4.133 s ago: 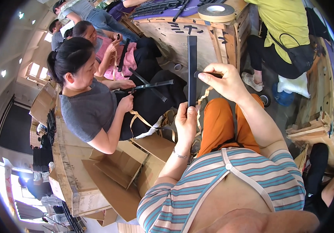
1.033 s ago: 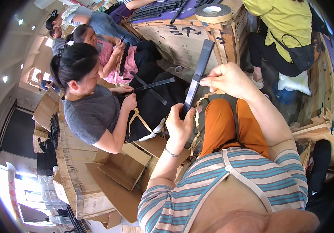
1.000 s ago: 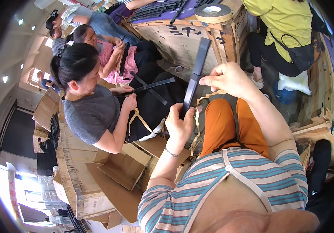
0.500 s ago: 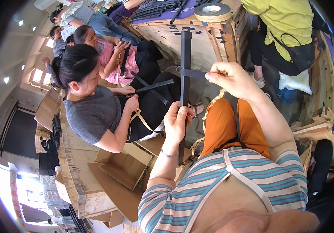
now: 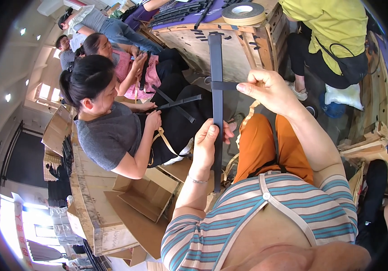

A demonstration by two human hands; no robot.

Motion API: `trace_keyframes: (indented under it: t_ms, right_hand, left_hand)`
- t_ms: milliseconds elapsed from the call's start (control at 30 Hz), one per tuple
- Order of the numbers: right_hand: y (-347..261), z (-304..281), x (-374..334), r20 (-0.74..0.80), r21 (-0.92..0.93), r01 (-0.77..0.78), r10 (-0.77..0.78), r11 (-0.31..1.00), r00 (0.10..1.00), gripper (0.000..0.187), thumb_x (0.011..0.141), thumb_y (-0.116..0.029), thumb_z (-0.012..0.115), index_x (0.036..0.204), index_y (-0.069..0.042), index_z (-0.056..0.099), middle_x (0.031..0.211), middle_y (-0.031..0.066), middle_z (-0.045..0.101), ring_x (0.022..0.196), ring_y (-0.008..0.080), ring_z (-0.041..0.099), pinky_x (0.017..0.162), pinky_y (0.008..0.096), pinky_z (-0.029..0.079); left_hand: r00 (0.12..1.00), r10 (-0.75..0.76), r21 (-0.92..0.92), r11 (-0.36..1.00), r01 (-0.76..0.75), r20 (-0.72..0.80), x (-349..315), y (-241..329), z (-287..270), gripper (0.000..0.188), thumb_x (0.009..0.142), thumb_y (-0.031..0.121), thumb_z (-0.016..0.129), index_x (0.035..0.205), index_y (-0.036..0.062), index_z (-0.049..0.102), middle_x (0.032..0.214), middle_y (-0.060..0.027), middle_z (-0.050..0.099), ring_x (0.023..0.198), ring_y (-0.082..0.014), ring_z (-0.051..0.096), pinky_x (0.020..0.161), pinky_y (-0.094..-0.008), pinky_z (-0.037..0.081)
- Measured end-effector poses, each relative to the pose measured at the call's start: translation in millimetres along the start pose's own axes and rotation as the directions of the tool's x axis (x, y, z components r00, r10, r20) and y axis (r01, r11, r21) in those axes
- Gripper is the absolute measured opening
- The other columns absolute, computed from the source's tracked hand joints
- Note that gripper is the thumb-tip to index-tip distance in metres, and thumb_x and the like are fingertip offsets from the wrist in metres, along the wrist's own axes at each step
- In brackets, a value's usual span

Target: Applying adhesive tape to long black rods as part of a manual assembly process.

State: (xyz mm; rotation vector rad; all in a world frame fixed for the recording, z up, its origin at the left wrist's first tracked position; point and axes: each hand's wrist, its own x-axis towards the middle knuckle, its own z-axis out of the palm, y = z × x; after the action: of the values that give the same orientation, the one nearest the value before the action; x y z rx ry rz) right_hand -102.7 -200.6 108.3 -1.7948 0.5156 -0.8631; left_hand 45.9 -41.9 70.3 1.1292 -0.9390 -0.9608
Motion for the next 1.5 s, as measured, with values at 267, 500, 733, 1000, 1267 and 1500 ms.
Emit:
trace_keyframes:
  t_ms: [267, 500, 733, 1000, 1267, 1500]
  right_hand:
    - [-9, 0, -9, 0.024, 0.058, -0.021, 0.020, 0.998, 1.000, 0.039, 0.082, -0.017, 0.066, 0.059, -0.006, 0.036, 0.057, -0.0047, 0.039, 0.055, 0.0024, 0.032, 0.047, 0.0213, 0.029]
    - [-8, 7, -13, -0.092, 0.052, 0.098, -0.092, 0.994, 0.991, 0.040, 0.076, -0.013, 0.071, 0.057, -0.004, 0.037, 0.056, -0.0011, 0.049, 0.052, 0.0027, 0.038, 0.044, 0.0213, 0.030]
    - [-7, 17, -12, -0.128, 0.136, 0.072, -0.055, 0.988, 0.990, 0.043, 0.078, -0.004, 0.068, 0.058, -0.006, 0.030, 0.066, 0.0005, 0.054, 0.060, 0.0003, 0.040, 0.048, 0.0183, 0.033]
    - [6, 18, -2, -0.163, 0.066, 0.096, -0.084, 0.993, 0.983, 0.029, 0.074, -0.013, 0.071, 0.065, -0.003, 0.045, 0.060, 0.0060, 0.055, 0.057, 0.0081, 0.050, 0.050, 0.0262, 0.039]
    - [-6, 25, -4, 0.014, -0.033, 0.140, -0.140, 0.990, 0.990, 0.016, 0.084, -0.013, 0.060, 0.090, 0.001, 0.058, 0.061, 0.0017, 0.048, 0.055, 0.0073, 0.045, 0.054, 0.0223, 0.039]
    - [-15, 22, -3, 0.040, -0.092, 0.083, -0.079, 0.992, 0.996, 0.018, 0.081, -0.011, 0.063, 0.089, 0.004, 0.063, 0.071, 0.0085, 0.063, 0.065, 0.0080, 0.057, 0.060, 0.0226, 0.044]
  left_hand:
    - [0.988, -0.113, -0.261, 0.956, 0.136, 0.104, 5, -6, -5, 0.032, 0.086, 0.035, 0.057, 0.093, 0.0038, 0.053, 0.066, -0.0024, 0.050, 0.053, -0.0074, 0.043, 0.046, -0.0194, 0.035]
    - [0.958, -0.111, -0.323, 0.926, 0.196, 0.263, 4, -4, 0, 0.036, 0.086, 0.040, 0.056, 0.092, 0.0043, 0.051, 0.049, 0.0000, 0.041, 0.042, -0.0072, 0.035, 0.039, -0.0202, 0.026]
    - [0.965, -0.133, -0.308, 0.930, 0.201, 0.228, 1, -9, 1, 0.038, 0.087, 0.041, 0.054, 0.091, 0.0036, 0.051, 0.051, 0.0000, 0.041, 0.043, -0.0069, 0.035, 0.039, -0.0202, 0.027]
    - [0.992, -0.062, -0.232, 0.969, 0.086, 0.108, 0, -19, 4, 0.033, 0.089, 0.037, 0.051, 0.090, 0.0046, 0.050, 0.055, 0.0005, 0.042, 0.044, -0.0065, 0.036, 0.041, -0.0194, 0.028]
    - [0.997, -0.037, -0.223, 0.973, 0.052, 0.073, 2, -21, 3, 0.035, 0.091, 0.036, 0.047, 0.095, 0.0015, 0.047, 0.056, -0.0014, 0.041, 0.045, -0.0077, 0.034, 0.041, -0.0200, 0.026]
    - [0.999, -0.029, -0.191, 0.981, 0.036, 0.041, -1, -21, 5, 0.027, 0.092, 0.031, 0.049, 0.092, 0.0041, 0.049, 0.056, 0.0010, 0.042, 0.045, -0.0055, 0.034, 0.041, -0.0188, 0.027]
